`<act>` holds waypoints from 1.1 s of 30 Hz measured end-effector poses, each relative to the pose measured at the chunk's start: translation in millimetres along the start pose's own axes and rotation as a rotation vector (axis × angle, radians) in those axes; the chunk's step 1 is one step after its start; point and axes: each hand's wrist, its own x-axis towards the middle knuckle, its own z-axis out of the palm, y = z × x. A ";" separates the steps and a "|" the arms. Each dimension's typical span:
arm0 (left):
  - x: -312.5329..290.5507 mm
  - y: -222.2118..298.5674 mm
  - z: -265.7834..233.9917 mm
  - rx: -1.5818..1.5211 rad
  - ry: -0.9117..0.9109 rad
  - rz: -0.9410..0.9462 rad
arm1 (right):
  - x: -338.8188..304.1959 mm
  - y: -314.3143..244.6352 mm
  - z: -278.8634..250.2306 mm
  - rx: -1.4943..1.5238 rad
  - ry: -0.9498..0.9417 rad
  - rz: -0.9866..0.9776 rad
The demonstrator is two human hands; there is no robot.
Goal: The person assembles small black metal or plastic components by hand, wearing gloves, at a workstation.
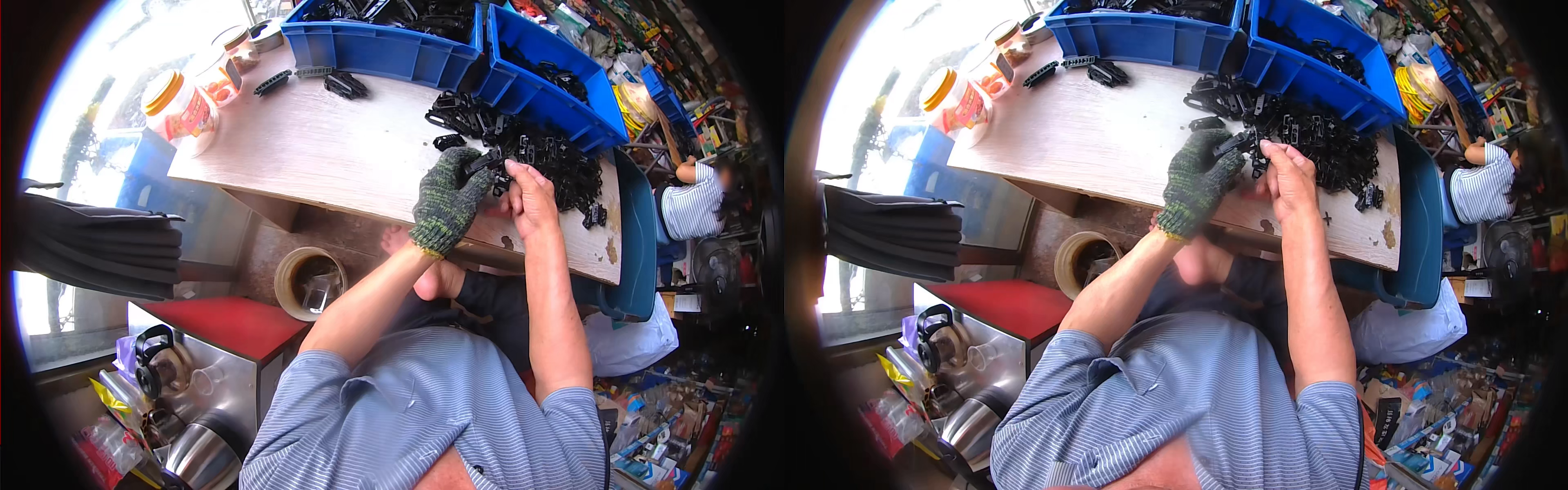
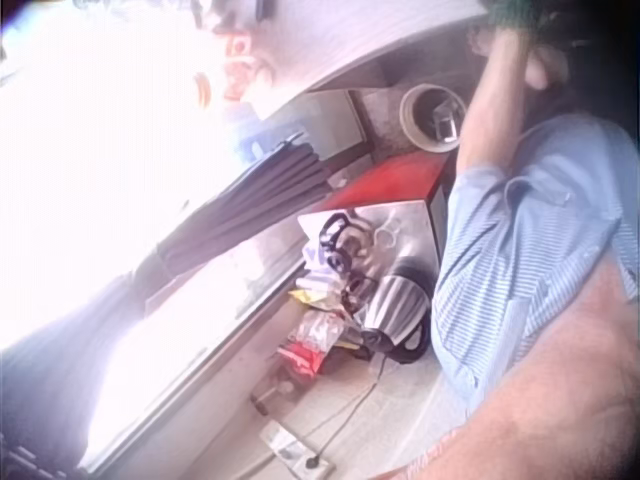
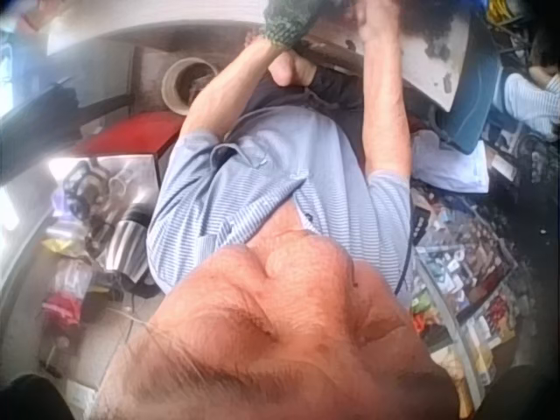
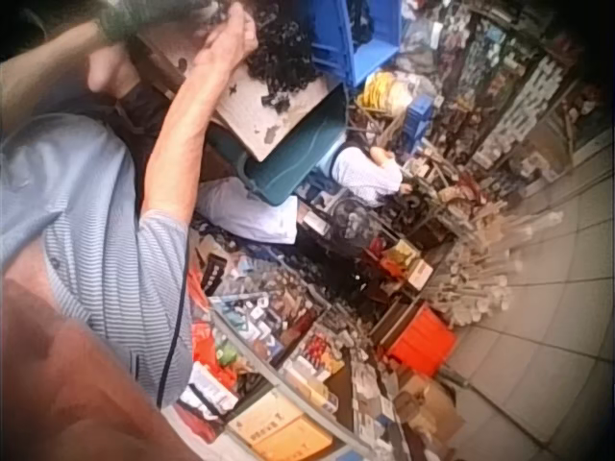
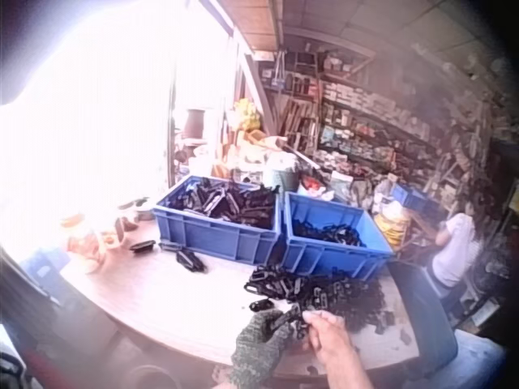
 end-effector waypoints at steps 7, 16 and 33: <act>12.9 13.7 -1.2 0.238 0.169 0.064 | -4.8 3.8 4.3 0.080 0.053 -0.025; 6.4 0.2 -5.3 -0.018 0.106 0.107 | -15.3 -6.2 8.2 0.147 0.039 0.047; 21.7 -5.0 5.3 -0.053 0.100 0.145 | -11.1 1.8 7.3 0.037 -0.051 0.031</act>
